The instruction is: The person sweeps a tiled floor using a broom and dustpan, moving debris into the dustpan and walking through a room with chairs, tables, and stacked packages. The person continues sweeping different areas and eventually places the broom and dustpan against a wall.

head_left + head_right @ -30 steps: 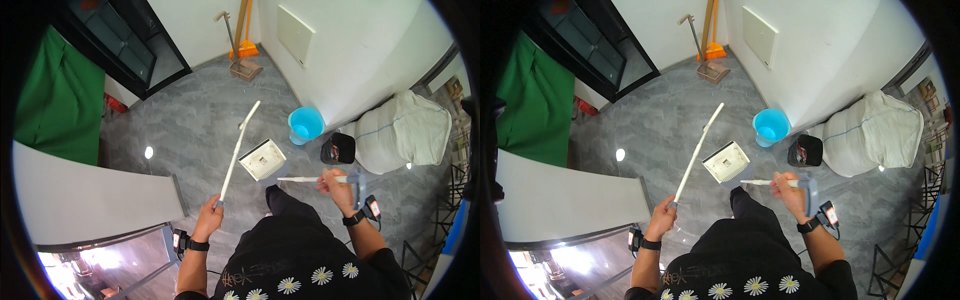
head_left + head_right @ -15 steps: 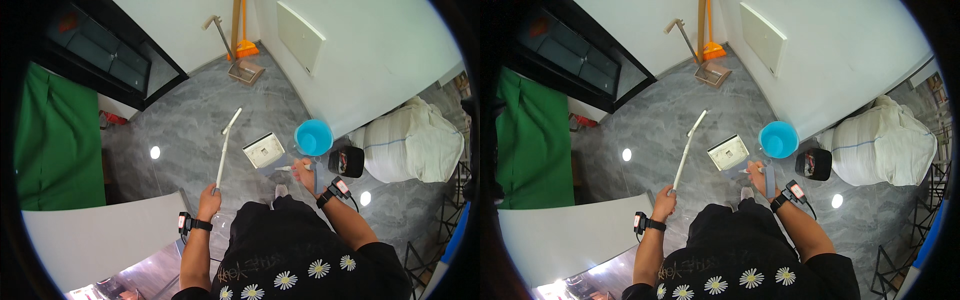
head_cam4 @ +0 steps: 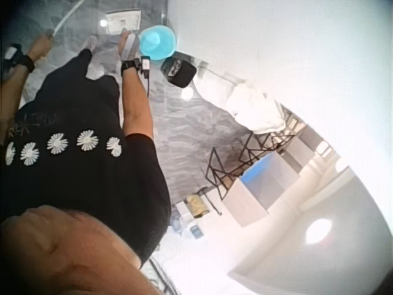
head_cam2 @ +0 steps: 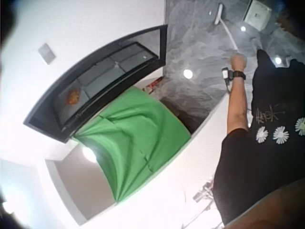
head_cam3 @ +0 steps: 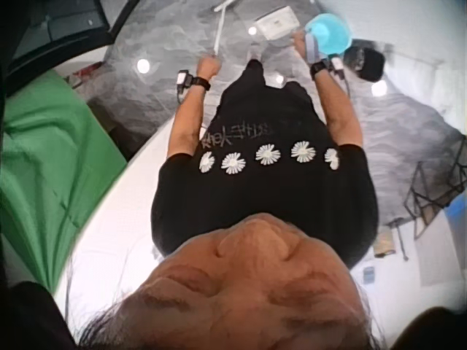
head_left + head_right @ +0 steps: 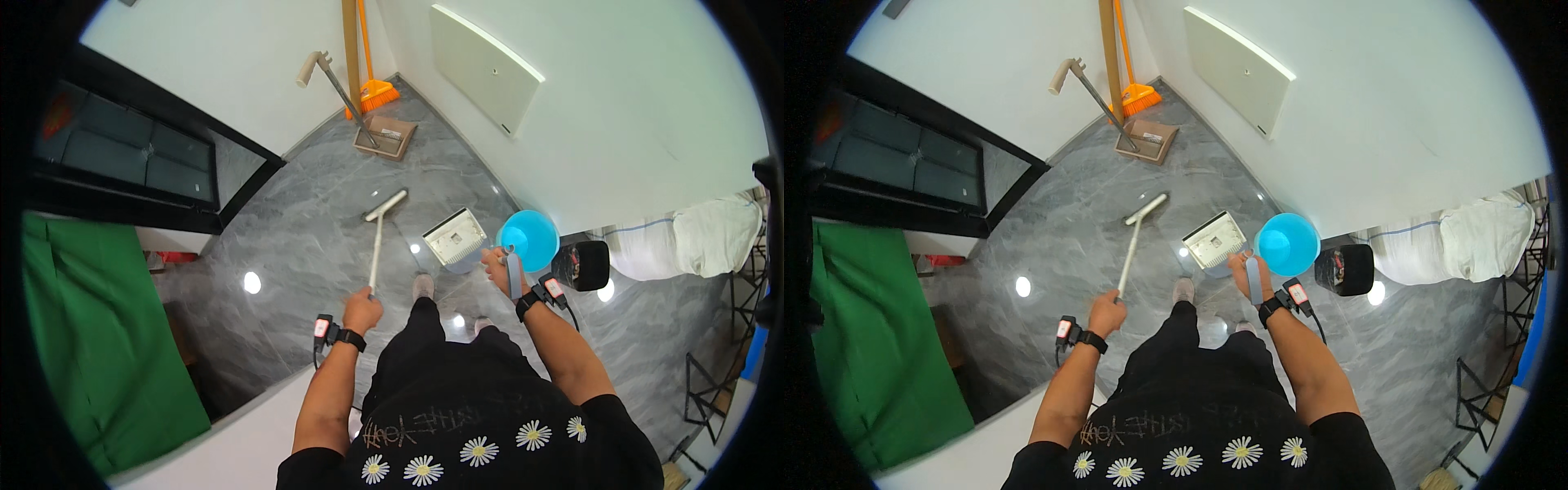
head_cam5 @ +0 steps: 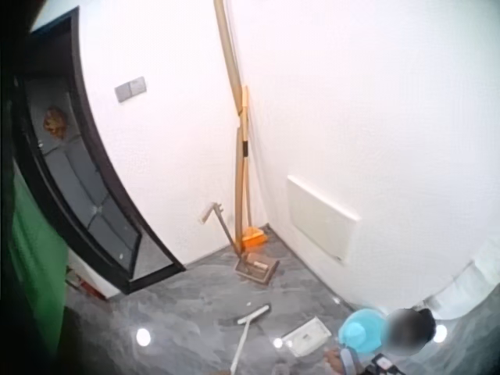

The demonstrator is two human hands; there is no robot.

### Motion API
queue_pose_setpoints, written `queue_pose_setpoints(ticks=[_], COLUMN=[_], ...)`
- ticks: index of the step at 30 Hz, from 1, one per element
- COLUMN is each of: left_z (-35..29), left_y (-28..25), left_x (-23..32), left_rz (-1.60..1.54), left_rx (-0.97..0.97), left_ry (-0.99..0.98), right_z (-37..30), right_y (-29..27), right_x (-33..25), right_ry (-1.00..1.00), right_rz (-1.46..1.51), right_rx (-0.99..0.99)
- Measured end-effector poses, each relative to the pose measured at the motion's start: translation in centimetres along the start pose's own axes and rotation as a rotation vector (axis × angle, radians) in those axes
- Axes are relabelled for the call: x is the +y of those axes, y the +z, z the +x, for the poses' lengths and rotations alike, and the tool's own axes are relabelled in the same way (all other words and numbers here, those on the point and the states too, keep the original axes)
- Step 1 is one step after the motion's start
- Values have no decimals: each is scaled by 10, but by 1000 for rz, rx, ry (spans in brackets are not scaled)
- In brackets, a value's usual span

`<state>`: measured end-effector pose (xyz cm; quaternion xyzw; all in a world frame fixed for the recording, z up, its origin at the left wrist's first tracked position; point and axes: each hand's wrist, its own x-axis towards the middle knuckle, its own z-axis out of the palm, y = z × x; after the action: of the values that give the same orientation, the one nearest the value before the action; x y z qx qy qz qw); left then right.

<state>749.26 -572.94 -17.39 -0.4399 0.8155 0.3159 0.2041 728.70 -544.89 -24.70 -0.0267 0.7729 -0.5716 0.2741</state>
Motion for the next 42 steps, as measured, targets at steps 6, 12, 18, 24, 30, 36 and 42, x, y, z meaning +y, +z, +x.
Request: queue_pose_setpoints(ticks=[6,12,18,24,30,36,42], left_z=[20,30,138,203,125,80,78], left_y=[-49,-141,-135,-96,-92,-153,-200], left_x=[-5,19,62,106,76,60,91], left_rz=[38,-20,61,86,285,171,232], left_rx=[-235,-335,-159,-133,-303,-434,-434], left_ry=[124,194,334,223,245,299,230], right_z=[64,100,99,86,90,92,93], right_y=[38,53,57,68,60,64,56], right_x=[-15,-37,-44,-30,-21,-25,-41], right_ry=[85,157,225,156,153,173,235], right_rz=[-12,73,172,83,79,120,156], right_rx=[40,94,147,192,141,189,202])
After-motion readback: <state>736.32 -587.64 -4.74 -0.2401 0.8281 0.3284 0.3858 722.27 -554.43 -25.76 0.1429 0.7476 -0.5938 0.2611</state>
